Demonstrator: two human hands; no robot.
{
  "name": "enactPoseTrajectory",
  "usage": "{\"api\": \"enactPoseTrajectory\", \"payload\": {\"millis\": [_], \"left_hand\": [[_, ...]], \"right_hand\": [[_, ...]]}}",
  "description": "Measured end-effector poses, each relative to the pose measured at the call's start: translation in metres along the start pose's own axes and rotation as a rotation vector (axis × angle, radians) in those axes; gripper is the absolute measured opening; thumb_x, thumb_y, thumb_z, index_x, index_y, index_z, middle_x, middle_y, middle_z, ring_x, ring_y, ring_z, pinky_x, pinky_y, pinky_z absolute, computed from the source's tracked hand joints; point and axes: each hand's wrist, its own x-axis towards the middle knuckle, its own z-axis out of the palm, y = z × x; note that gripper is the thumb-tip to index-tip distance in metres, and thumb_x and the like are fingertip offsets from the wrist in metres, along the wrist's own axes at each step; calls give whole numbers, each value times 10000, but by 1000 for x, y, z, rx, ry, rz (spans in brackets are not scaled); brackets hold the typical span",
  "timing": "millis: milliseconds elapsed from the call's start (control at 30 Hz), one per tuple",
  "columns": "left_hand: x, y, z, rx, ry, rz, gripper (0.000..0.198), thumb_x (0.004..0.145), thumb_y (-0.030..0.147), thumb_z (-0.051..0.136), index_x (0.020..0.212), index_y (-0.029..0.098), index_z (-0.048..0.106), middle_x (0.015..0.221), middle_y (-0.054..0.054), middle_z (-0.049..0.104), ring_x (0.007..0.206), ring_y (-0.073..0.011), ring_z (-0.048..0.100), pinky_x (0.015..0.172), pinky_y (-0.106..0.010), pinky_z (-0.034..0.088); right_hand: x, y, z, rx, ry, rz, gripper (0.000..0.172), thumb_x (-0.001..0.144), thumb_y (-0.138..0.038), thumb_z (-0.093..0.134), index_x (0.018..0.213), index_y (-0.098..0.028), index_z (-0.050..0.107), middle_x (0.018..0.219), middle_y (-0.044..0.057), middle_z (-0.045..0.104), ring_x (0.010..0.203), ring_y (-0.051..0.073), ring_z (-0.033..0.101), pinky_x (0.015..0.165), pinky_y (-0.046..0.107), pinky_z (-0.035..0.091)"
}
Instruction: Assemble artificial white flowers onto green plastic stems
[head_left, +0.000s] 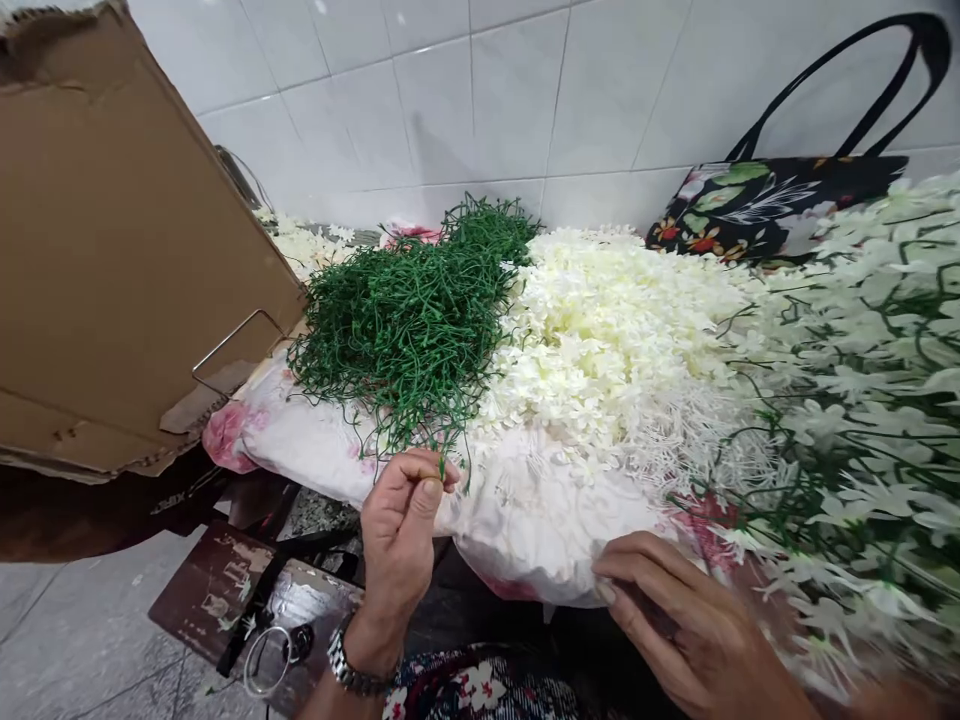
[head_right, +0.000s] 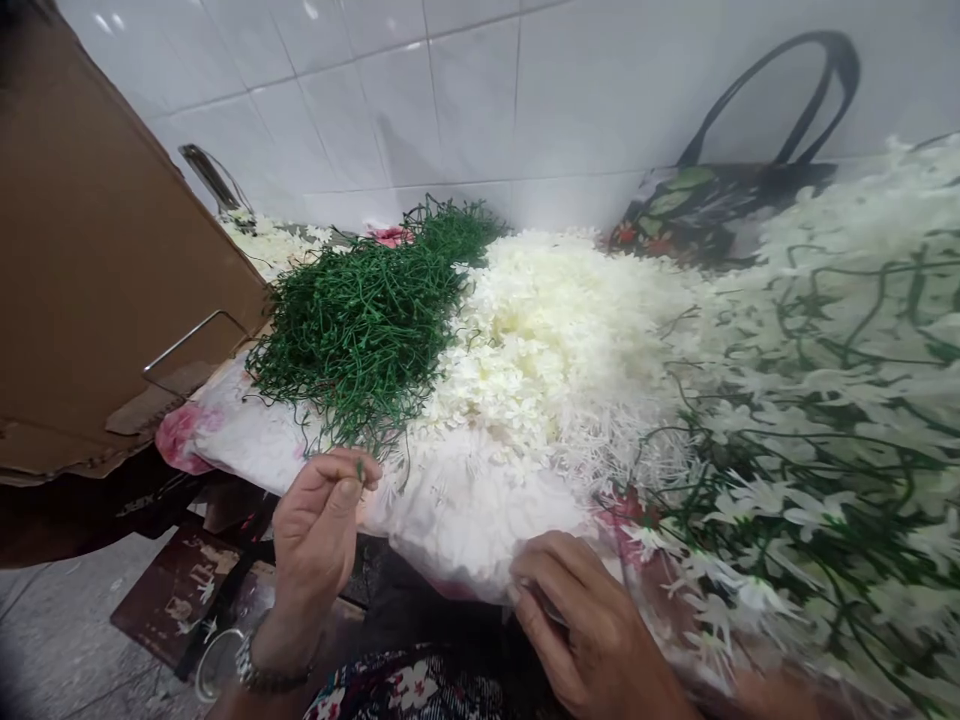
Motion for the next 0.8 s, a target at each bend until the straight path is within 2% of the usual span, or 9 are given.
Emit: {"api": "enactPoseTrajectory", "payload": {"millis": [100,200,433,567,667,733,800], "left_hand": [[1,4,0,-248,47,-108,109,772,250,655,707,183,599,671,-10,576,659,-137,529,630,-254,423],[2,11,3,-389,54,-159,144,747,264,687,691,174,590,622,2,536,599,-118,496,599,-251,420],[7,16,15,-494,76,-63,104,790,207,637,725,168,566,645,21,507,492,-67,424,521,-230,392],[14,15,18,-543,63,-132,159,772,212,659,693,165,529,627,34,484,471,-55,390,493,-208,367],[15,17,19,-567,28,-194,188,752,235,683,681,166,523,612,41,474,450,-44,349,469,-197,335],[14,20,18,-575,16,-249,206,748,248,689,665,168,518,593,47,458,445,-43,328,467,-197,325],[14,22,15,-580,13,-303,227,746,251,690,644,168,505,576,51,441,442,-42,312,464,-199,316]], "right_hand": [[4,-3,-2,-52,9,-16,115,853,-121,470,852,-188,564,761,39,608,700,119,606,628,194,497],[11,-8,-3,-69,13,-30,129,853,-118,469,850,-191,575,728,31,612,660,113,606,595,183,494],[31,-17,13,-48,68,-27,120,846,-94,493,900,-168,572,755,40,593,688,124,588,624,224,496],[54,-19,25,-101,136,-22,195,854,-100,472,1025,-146,553,857,78,600,774,156,598,688,272,516],[77,-19,36,-189,108,-63,280,859,-87,427,1118,-113,530,942,120,585,843,186,579,717,317,524],[90,-17,43,-263,47,-100,251,859,-66,400,1029,-98,583,877,115,575,781,181,563,670,314,518],[97,-16,48,-304,21,-125,249,858,-43,383,824,-116,619,768,85,556,696,161,534,620,288,494]]}}
